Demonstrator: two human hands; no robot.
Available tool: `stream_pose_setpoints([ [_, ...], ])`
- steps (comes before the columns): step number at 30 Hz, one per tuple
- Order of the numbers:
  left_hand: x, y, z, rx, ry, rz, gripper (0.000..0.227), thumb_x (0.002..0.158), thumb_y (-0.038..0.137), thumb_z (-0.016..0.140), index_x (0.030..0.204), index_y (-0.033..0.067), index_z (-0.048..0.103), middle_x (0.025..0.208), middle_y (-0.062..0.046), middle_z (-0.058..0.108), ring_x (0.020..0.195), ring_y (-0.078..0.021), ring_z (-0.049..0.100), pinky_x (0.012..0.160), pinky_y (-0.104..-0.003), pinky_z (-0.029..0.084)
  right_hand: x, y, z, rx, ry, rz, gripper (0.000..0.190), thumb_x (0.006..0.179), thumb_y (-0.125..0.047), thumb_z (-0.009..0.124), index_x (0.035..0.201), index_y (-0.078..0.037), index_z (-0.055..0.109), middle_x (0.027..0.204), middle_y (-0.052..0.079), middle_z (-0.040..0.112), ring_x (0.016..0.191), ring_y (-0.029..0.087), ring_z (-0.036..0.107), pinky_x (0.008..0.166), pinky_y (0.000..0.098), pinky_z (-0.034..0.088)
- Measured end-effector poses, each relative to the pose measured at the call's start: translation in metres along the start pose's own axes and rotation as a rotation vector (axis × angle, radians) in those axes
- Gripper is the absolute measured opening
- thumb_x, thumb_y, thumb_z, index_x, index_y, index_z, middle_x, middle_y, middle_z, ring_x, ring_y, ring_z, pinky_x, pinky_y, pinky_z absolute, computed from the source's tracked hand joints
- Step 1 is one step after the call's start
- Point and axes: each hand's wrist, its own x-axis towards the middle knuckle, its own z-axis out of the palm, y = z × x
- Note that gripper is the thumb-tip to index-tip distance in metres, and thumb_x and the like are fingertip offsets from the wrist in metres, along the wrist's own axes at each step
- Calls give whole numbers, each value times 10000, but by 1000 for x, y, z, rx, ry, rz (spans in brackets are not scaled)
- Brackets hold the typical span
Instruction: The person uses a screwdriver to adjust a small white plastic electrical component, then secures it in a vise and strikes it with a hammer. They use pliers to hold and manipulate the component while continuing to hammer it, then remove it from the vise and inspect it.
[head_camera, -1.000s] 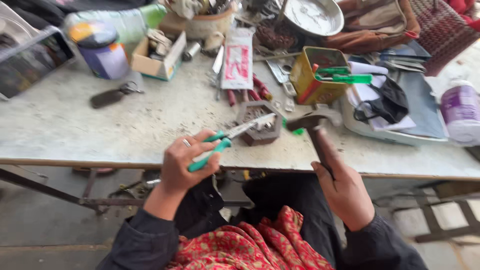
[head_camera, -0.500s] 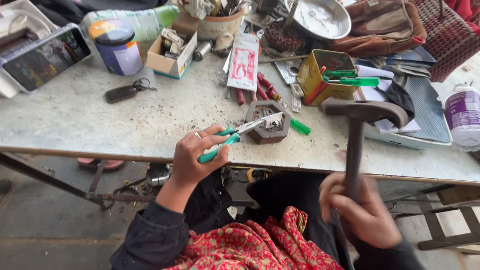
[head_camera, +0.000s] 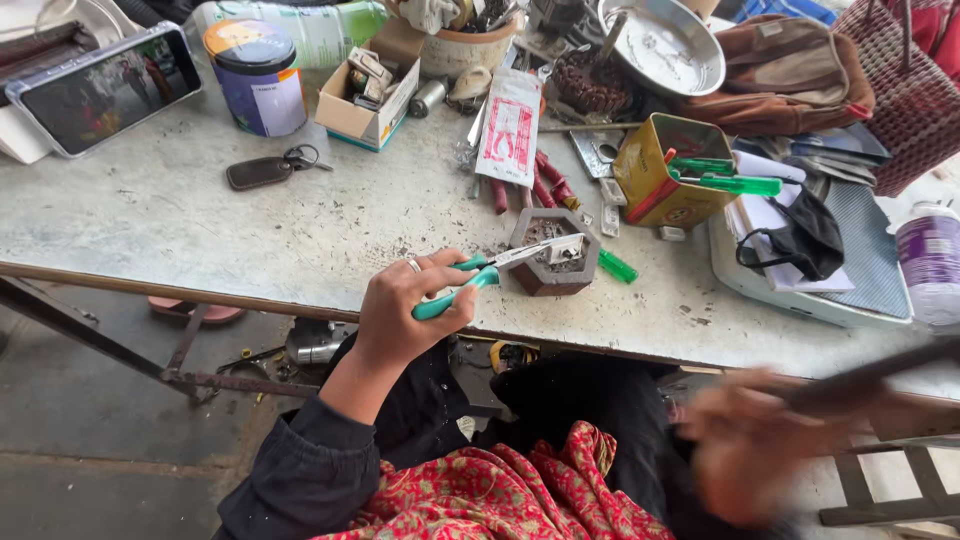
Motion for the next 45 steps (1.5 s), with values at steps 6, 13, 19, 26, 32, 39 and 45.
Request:
stream_pose_setpoints([
  [6, 2, 6, -1, 24, 47, 112, 188, 903, 304, 747, 957, 131, 795, 1017, -57, 772, 878, -201, 763, 808, -330, 590, 12, 8, -13, 1010, -70, 686, 759, 907, 39, 634, 1591, -246, 471, 792, -1, 612, 545, 117, 526, 475, 292, 446],
  [13, -2, -3, 3, 0, 5, -6, 219, 873, 302, 748, 926, 93, 791, 1042, -86, 797, 664, -185, 692, 649, -321, 577, 31, -62, -36, 818, -33, 175, 261, 1040, -317, 623, 1142, -77, 619, 861, -8, 580, 616, 111, 590, 550, 305, 522],
  [19, 11, 4, -3, 17, 20, 66, 224, 856, 299, 763, 910, 83, 784, 1023, -105, 794, 618, -200, 678, 632, -335, 558, -6, 19, -1, 779, -226, 718, 773, 959, -110, 658, 1652, -398, 472, 858, 30, 620, 441, 127, 430, 318, 320, 390],
  [26, 0, -3, 3, 45, 11, 27, 193, 872, 277, 750, 894, 87, 773, 1019, -80, 793, 639, -204, 686, 663, -329, 573, -30, 70, -32, 893, 60, 370, 316, 1044, -256, 608, 1293, -113, 475, 772, 68, 514, 494, 157, 430, 426, 337, 387],
  [32, 4, 10, -1, 29, 27, 54, 200, 878, 288, 740, 923, 100, 788, 1008, -78, 784, 709, -198, 707, 697, -323, 578, 13, -9, 8, 548, -221, 702, 755, 980, -153, 569, 1669, -333, 319, 737, 57, 491, 410, 108, 400, 321, 281, 353],
  [39, 2, 0, 1, 6, -2, -7, 230, 887, 315, 740, 937, 95, 788, 1023, -91, 794, 632, -162, 674, 636, -310, 565, 13, -11, -13, 667, 130, 238, 728, 1084, -73, 476, 1684, -298, 129, 832, -10, 539, 525, 63, 529, 392, 197, 408],
  [45, 7, 4, 1, 37, -20, -32, 199, 856, 300, 742, 865, 110, 799, 1003, -66, 813, 540, -157, 639, 588, -317, 537, 8, -10, 6, 800, -300, 621, 718, 1035, -80, 542, 1694, -299, 361, 717, -6, 539, 408, 40, 422, 293, 217, 380],
])
